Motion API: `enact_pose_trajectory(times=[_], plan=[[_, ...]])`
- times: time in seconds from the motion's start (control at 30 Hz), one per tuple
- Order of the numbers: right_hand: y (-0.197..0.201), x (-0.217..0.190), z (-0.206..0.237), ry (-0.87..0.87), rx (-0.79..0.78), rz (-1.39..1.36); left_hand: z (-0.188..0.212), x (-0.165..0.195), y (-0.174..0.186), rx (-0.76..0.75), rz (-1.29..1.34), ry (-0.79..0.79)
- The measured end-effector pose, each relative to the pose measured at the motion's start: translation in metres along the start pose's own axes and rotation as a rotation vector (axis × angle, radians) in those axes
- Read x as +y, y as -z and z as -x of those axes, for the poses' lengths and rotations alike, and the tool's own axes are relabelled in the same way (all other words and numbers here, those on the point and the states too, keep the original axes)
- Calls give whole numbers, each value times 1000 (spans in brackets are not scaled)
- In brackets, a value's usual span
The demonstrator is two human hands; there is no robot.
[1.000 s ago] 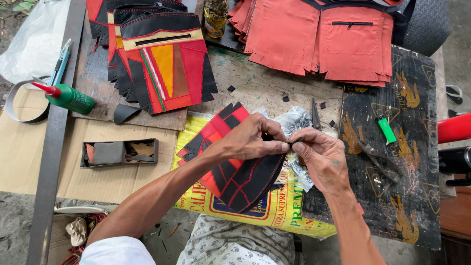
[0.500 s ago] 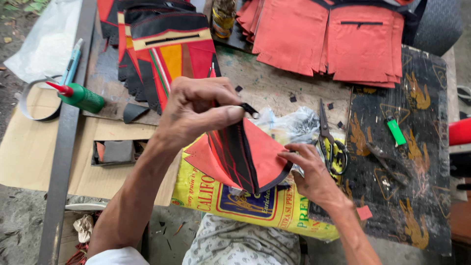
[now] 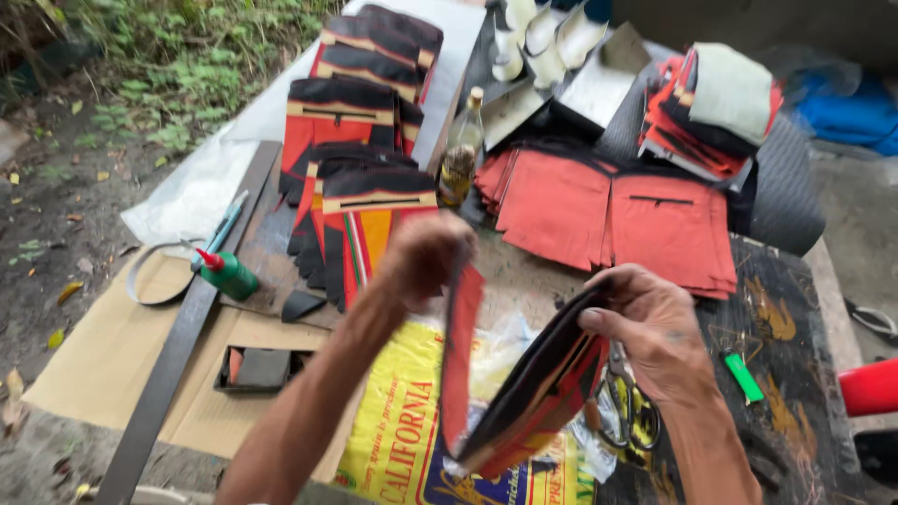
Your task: The person holds a colorful patchwork pouch and uses scissors to trim excess material along the zipper edge, working the pouch around to cut along its sides. They set the finished pouch on a stack of completed pouches and pick up another pouch to trim.
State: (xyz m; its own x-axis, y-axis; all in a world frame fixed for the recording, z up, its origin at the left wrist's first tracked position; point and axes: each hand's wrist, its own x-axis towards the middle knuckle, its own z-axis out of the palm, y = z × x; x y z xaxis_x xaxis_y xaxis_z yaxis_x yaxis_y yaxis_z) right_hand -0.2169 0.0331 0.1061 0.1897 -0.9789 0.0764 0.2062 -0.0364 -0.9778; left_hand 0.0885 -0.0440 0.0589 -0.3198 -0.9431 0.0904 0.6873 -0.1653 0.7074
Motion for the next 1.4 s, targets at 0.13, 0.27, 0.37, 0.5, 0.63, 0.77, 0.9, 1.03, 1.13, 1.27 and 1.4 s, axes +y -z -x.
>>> enact_pose_trajectory(times=[0.13,0.27,0.37,0.5,0.63,0.77,0.9,1.03,1.13,1.27,1.4], plan=[[-17,-9,-13,-49,-45,164,2,-42,-26,-167,-76,138],[-18,-9,-9,-86,-77,269,4,-35,-40,-291,-345,88],[-18,-7,-3,-72,-91,302,6,-24,-46,-414,-509,71],[-22,-2,7,-21,-101,366,10,-17,-51,-442,-601,118],[-23,-1,18,-12,-102,249,16,-14,-56,-469,-698,84],[-22,-1,27,26,-137,149,21,-13,-61,-509,-738,76],[-20,1,30,21,-130,173,23,-14,-65,-513,-768,101],[-18,2,31,13,-137,177,22,-16,-68,-532,-745,93],[-18,2,33,11,-132,168,22,-17,-69,-567,-729,100],[-19,3,34,10,-93,192,23,-18,-70,-563,-710,150],[-15,5,37,9,-98,211,25,-18,-72,-561,-740,102]])
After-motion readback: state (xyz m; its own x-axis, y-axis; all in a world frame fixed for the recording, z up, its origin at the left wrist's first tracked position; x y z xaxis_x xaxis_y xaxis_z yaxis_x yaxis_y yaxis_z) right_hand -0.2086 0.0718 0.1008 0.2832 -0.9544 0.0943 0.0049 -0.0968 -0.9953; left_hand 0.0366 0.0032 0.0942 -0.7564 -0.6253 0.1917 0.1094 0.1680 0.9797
